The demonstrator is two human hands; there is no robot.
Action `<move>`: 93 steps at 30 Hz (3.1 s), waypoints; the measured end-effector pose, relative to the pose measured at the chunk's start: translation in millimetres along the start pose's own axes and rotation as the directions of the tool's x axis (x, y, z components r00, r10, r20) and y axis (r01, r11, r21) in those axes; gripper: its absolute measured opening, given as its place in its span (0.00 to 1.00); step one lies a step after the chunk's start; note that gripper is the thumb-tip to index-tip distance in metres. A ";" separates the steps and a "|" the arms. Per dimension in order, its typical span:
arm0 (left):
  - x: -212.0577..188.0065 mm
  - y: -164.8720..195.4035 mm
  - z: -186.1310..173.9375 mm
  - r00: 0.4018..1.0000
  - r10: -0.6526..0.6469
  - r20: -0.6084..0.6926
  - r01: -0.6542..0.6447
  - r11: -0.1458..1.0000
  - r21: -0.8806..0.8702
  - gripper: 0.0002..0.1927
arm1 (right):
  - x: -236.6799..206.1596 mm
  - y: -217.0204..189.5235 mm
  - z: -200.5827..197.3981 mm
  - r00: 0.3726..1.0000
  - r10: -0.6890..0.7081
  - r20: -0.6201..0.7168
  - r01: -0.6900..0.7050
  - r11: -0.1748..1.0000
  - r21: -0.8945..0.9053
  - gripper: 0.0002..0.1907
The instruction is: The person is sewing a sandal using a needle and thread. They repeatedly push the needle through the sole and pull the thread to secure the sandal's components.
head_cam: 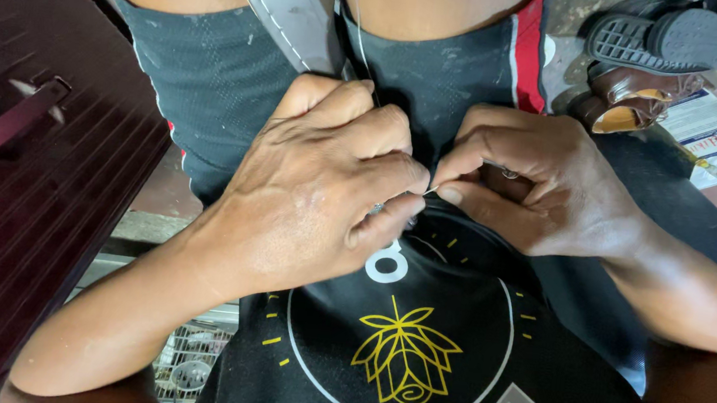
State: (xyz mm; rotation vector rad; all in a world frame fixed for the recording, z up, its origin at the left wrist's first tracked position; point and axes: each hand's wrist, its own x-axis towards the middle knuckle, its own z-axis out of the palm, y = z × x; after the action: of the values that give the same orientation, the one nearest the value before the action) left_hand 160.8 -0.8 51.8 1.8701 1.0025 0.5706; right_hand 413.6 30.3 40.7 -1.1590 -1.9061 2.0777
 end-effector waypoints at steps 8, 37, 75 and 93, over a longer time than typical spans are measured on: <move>-5.8 -2.2 0.0 1.000 0.007 -0.009 -0.007 1.000 -0.010 0.04 | 1.1 -4.2 0.2 0.998 -0.065 0.009 0.065 0.994 -0.085 0.07; -11.5 -2.9 0.1 1.000 -0.005 -0.009 0.005 1.000 0.008 0.04 | 11.8 -8.4 3.4 0.992 -0.125 0.029 0.126 0.991 -0.043 0.09; -15.5 -7.2 -1.2 1.000 0.019 0.002 -0.019 0.999 0.037 0.03 | 1.7 2.9 7.1 0.994 -0.095 -0.049 0.098 0.994 0.058 0.09; -16.7 -8.9 -1.4 0.998 0.054 -0.036 -0.054 0.999 0.008 0.08 | -4.6 6.1 14.1 0.994 -0.050 -0.097 0.050 0.999 -0.004 0.10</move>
State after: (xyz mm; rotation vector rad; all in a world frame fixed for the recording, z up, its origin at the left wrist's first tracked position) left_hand 146.8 -11.5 45.0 1.9038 0.9808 0.6355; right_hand 411.3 15.0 36.5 -1.1765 -1.8733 1.9579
